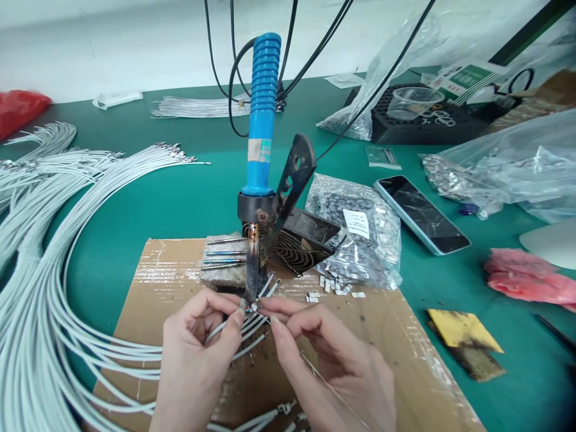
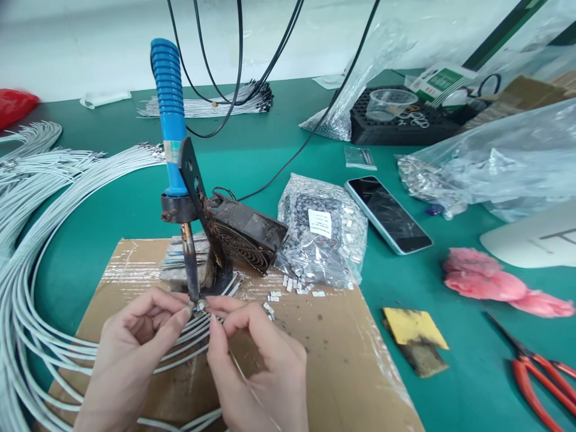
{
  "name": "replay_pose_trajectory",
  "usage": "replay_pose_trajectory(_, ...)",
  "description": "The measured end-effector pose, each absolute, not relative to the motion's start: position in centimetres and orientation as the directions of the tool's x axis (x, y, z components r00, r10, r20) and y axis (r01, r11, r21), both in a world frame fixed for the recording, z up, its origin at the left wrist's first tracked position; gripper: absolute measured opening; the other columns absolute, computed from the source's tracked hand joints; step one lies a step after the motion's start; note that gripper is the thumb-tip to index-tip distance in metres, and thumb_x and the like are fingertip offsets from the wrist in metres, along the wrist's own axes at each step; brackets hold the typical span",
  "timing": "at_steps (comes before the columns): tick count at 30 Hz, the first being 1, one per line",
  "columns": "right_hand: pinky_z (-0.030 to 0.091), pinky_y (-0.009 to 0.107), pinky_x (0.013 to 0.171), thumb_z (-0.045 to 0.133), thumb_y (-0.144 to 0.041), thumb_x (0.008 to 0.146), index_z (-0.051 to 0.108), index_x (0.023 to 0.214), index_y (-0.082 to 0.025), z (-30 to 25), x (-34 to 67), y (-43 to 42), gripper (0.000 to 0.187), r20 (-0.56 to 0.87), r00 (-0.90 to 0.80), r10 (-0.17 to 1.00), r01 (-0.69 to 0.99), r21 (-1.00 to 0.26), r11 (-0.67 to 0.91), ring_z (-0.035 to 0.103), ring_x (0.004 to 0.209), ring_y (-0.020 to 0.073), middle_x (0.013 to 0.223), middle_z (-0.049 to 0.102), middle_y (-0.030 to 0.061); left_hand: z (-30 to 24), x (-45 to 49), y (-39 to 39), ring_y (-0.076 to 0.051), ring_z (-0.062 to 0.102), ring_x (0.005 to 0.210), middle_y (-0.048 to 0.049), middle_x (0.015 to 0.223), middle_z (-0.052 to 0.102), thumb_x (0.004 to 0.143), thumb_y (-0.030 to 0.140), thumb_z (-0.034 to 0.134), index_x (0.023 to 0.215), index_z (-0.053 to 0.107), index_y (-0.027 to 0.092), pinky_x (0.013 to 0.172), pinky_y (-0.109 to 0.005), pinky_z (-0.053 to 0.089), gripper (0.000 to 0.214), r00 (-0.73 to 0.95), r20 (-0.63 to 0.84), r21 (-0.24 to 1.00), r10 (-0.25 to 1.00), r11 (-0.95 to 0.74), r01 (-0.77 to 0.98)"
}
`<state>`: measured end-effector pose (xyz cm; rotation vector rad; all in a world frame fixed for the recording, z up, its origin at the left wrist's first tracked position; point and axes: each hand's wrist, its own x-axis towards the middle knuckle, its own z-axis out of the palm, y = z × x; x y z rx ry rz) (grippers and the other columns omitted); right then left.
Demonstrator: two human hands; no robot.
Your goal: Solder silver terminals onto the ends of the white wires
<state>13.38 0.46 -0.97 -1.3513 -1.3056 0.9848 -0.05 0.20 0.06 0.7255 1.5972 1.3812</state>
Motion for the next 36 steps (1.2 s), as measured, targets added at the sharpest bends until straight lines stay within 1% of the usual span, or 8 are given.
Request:
replay_pose_trajectory(3, 0.061, 0.022, 0.077, 0.069, -0.025, 0.089, 0.062, 0.066, -0.024, -0.9, 13.4, 0.4, 0.024, 0.077, 0.094, 0.993, 0.207, -0.977, 0.056, 0.081, 0.083, 0.0183, 0.097, 0.084, 0.005, -0.2, -0.4, 0.2, -0.011, 0.072, 0.066, -0.0003, 0.075, 0.078, 0.069, 0.009, 0.081, 0.063, 0.073, 0.018, 0.062, -0.013, 0.055, 0.013, -0.401, -0.232, 0.973, 0.886, 0.214, -0.09)
replay_pose_trajectory(6, 0.06, 0.021, 0.078, 0.07, -0.025, 0.088, 0.062, 0.067, -0.024, -0.9, 13.3, 0.4, 0.023, 0.069, 0.101, 0.992, 0.2, -0.979, 0.048, 0.081, 0.085, 0.0173, 0.099, 0.084, 0.0037, -0.8, -1.1, 0.1, -0.012, 0.074, 0.07, -0.0003, 0.078, 0.079, 0.072, 0.008, 0.081, 0.067, 0.074, 0.019, 0.066, -0.013, 0.056, 0.014, -0.337, -0.211, 0.977, 0.917, 0.207, -0.049)
replay_pose_trajectory(9, 0.059, 0.02, 0.08, 0.07, -0.024, 0.088, 0.062, 0.066, -0.025, -0.8, 13.2, 0.3, 0.023, 0.06, 0.106, 0.993, 0.197, -0.98, 0.038, 0.081, 0.085, 0.0161, 0.099, 0.084, 0.0019, -1.0, -1.3, -0.1, -0.011, 0.075, 0.072, 0.0005, 0.08, 0.079, 0.076, 0.008, 0.079, 0.068, 0.074, 0.02, 0.068, -0.011, 0.056, 0.015, -0.331, -0.189, 0.982, 0.924, 0.188, -0.037)
replay_pose_trajectory(13, 0.06, 0.022, 0.08, 0.069, -0.024, 0.088, 0.062, 0.066, -0.024, -0.7, 13.2, 0.4, 0.023, 0.066, 0.109, 0.992, 0.197, -0.979, 0.043, 0.08, 0.083, 0.0168, 0.098, 0.084, 0.0027, -0.7, -1.0, 0.0, -0.009, 0.074, 0.071, 0.0017, 0.079, 0.079, 0.077, 0.008, 0.077, 0.068, 0.074, 0.02, 0.067, -0.009, 0.054, 0.016, -0.355, -0.198, 0.98, 0.914, 0.191, -0.053)
replay_pose_trajectory(21, 0.061, 0.022, 0.076, 0.07, -0.025, 0.087, 0.063, 0.066, -0.024, -0.7, 13.2, 0.5, 0.023, 0.081, 0.112, 0.99, 0.208, -0.977, 0.056, 0.081, 0.082, 0.0184, 0.097, 0.084, 0.0047, -0.9, -1.3, -0.1, -0.01, 0.075, 0.07, 0.0009, 0.079, 0.079, 0.076, 0.008, 0.079, 0.068, 0.075, 0.02, 0.066, -0.011, 0.056, 0.015, -0.33, -0.194, 0.981, 0.924, 0.189, -0.047)
replay_pose_trajectory(26, 0.062, 0.023, 0.076, 0.07, -0.029, 0.087, 0.062, 0.063, -0.024, -1.0, 13.2, 0.5, 0.026, 0.081, 0.116, 0.99, 0.237, -0.97, 0.052, 0.082, 0.081, 0.0201, 0.094, 0.084, 0.0053, -0.6, -0.5, 0.1, -0.008, 0.072, 0.066, 0.0019, 0.075, 0.078, 0.071, 0.009, 0.08, 0.064, 0.073, 0.019, 0.063, -0.009, 0.053, 0.014, -0.425, -0.22, 0.975, 0.878, 0.194, -0.104)
replay_pose_trajectory(32, 0.06, 0.02, 0.079, 0.072, -0.028, 0.087, 0.062, 0.065, -0.025, -1.1, 13.1, 0.3, 0.024, 0.041, 0.125, 0.991, 0.194, -0.981, 0.016, 0.081, 0.084, 0.0164, 0.098, 0.084, 0.0013, -0.5, -0.6, 0.2, -0.011, 0.074, 0.066, 0.0006, 0.076, 0.079, 0.066, 0.006, 0.083, 0.063, 0.074, 0.018, 0.062, -0.012, 0.056, 0.016, -0.374, -0.241, 0.97, 0.896, 0.214, -0.113)
replay_pose_trajectory(36, 0.058, 0.018, 0.08, 0.072, -0.027, 0.087, 0.062, 0.065, -0.026, -1.0, 13.0, 0.2, 0.024, 0.032, 0.135, 0.99, 0.189, -0.982, 0.006, 0.08, 0.083, 0.0141, 0.099, 0.084, -0.0014, -0.1, -0.1, 0.2, -0.01, 0.073, 0.065, 0.0007, 0.073, 0.078, 0.066, 0.007, 0.082, 0.061, 0.073, 0.018, 0.063, -0.011, 0.055, 0.015, -0.431, -0.242, 0.97, 0.869, 0.203, -0.137)
